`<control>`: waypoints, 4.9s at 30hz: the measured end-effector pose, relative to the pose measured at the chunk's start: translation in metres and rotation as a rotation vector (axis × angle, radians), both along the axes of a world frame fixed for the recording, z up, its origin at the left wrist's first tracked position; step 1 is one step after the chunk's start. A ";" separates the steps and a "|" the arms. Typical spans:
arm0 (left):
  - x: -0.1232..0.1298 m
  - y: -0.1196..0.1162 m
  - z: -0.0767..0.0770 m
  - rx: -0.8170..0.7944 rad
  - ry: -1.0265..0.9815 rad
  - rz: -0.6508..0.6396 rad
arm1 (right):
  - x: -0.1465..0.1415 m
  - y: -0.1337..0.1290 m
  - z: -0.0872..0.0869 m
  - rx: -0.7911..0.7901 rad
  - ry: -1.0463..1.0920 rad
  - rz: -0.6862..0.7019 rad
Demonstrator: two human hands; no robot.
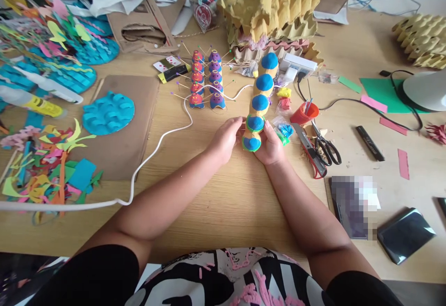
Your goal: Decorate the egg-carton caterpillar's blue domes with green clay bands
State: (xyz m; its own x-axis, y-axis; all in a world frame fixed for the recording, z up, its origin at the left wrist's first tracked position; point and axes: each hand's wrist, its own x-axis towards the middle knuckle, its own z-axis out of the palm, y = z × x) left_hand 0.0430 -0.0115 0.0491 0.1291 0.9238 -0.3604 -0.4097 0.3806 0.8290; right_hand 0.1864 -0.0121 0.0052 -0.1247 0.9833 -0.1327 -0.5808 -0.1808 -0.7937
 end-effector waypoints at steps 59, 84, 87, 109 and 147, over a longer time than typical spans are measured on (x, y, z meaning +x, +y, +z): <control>-0.014 0.007 -0.012 0.059 -0.196 -0.172 | -0.009 -0.007 0.014 0.011 -0.041 0.026; -0.014 0.015 -0.011 -0.051 -0.279 -0.116 | -0.008 -0.011 0.020 0.170 -0.264 -0.468; -0.013 0.015 -0.011 -0.066 -0.258 -0.097 | -0.008 -0.012 0.022 0.182 -0.306 -0.505; -0.012 0.017 -0.023 0.017 -0.405 -0.140 | -0.004 -0.013 0.013 0.384 -0.394 -0.229; -0.013 0.015 -0.022 0.019 -0.341 -0.105 | 0.002 -0.015 0.013 0.753 -1.071 -0.509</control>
